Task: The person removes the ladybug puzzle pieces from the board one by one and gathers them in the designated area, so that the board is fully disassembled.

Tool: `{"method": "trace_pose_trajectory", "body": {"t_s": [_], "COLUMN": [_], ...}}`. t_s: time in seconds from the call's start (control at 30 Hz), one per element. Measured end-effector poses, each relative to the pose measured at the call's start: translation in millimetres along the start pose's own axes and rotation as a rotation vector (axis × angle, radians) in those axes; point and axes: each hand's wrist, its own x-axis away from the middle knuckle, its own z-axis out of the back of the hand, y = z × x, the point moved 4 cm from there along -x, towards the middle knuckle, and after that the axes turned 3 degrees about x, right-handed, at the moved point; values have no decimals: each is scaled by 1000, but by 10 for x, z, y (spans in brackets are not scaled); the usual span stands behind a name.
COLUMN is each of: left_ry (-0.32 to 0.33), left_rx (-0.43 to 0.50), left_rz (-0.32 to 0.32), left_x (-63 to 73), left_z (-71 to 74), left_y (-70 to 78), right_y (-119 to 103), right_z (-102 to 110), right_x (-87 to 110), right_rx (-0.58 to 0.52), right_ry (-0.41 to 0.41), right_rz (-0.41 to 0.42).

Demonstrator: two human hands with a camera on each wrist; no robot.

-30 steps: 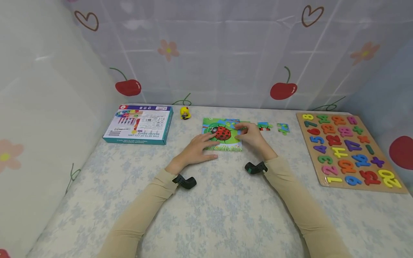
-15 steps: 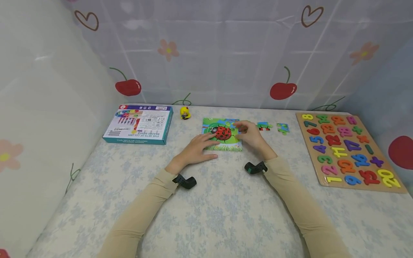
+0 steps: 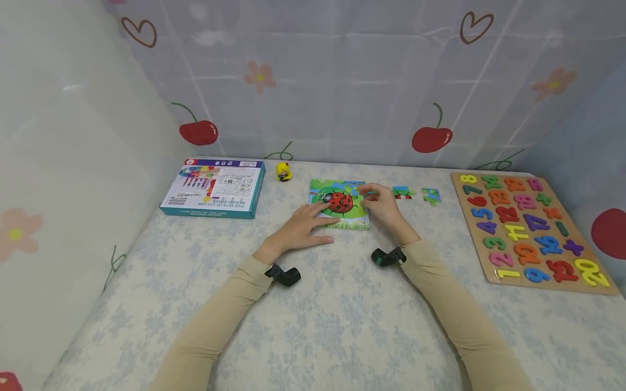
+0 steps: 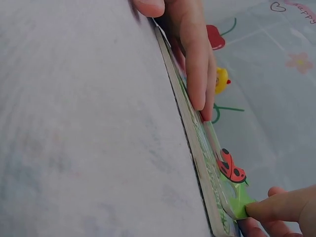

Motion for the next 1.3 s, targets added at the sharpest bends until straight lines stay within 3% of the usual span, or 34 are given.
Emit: {"method": "trace_pose_trajectory", "body": {"t_s": [0.3,0.57,0.73,1.03,1.3], "left_ry": [-4,-75,-76,-13,45], "left_rx": [-141,-165,-169,-170,-140], "left_rz": [67,100,112,72,62], "left_x": [-31,-46,-58,-76,-62], "left_z": [-48,-107,-124,-136,-120], "left_y": [218,328,329,322,261], "right_y": [-10,-3,14,33,252], "right_z": [0,22,49,434,977], "right_x": [32,33,36,167,502], "right_rx": [23,10,-28,-45,14], "right_ry": [6,2,9,139,371], "right_rz": [-18,-21,-56,-139,-309]}}
